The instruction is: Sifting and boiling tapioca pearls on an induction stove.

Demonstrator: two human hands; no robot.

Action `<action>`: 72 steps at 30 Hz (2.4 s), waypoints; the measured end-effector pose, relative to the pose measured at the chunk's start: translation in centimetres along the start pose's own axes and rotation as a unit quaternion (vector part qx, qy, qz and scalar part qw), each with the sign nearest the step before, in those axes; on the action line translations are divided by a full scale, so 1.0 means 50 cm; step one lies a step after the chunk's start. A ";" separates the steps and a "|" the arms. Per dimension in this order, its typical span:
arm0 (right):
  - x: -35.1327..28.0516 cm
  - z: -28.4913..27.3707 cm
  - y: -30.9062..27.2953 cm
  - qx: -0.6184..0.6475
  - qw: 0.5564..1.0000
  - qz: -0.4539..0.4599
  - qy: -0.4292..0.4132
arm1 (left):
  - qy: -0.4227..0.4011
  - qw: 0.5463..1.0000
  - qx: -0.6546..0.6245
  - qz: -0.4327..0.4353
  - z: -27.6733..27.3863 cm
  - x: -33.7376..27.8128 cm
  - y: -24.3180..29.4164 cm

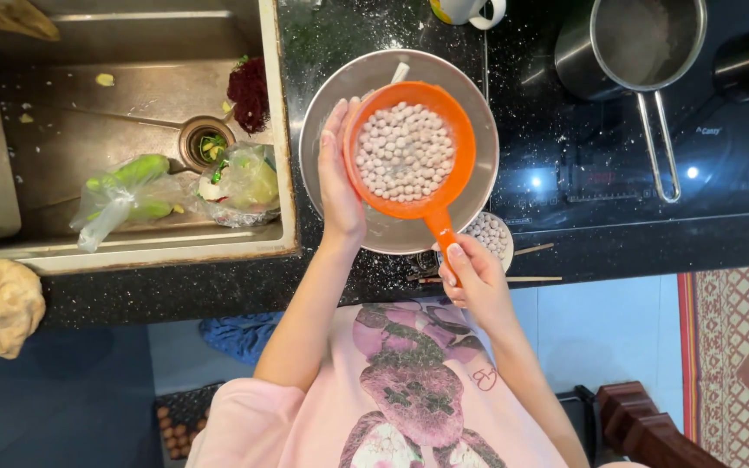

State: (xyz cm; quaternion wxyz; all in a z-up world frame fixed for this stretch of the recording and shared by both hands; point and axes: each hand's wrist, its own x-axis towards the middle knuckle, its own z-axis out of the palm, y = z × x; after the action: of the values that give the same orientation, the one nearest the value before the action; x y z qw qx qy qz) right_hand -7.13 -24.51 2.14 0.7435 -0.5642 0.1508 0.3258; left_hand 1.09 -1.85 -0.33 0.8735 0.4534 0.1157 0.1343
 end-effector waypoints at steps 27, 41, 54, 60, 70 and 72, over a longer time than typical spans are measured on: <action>0.021 -0.061 -0.019 -0.074 0.997 0.014 -0.002 | 0.038 0.998 0.034 0.046 0.014 -0.001 0.001; 0.006 -0.091 -0.038 -0.064 0.997 -0.023 0.034 | 0.039 0.996 0.057 0.056 0.014 -0.005 0.011; -0.029 -0.151 -0.043 -0.024 0.998 -0.028 0.042 | -0.008 0.999 0.031 0.039 0.091 -0.017 -0.024; -0.076 -0.196 -0.090 -0.045 0.998 -0.014 0.052 | -0.049 0.998 0.016 0.036 0.160 -0.031 -0.061; -0.055 -0.260 -0.108 -0.005 1.000 -0.003 -0.012 | -0.015 0.990 0.098 0.100 0.229 -0.048 -0.094; -0.029 -0.215 -0.105 0.030 0.999 -0.009 0.004 | 0.075 0.991 0.060 0.098 0.197 -0.033 -0.098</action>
State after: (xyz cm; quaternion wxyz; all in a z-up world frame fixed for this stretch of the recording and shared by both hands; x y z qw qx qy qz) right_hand -3.23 -35.85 3.47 0.7626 -0.5438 0.1584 0.3127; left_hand 3.40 -12.63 1.29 0.8160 0.5031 0.1436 0.2458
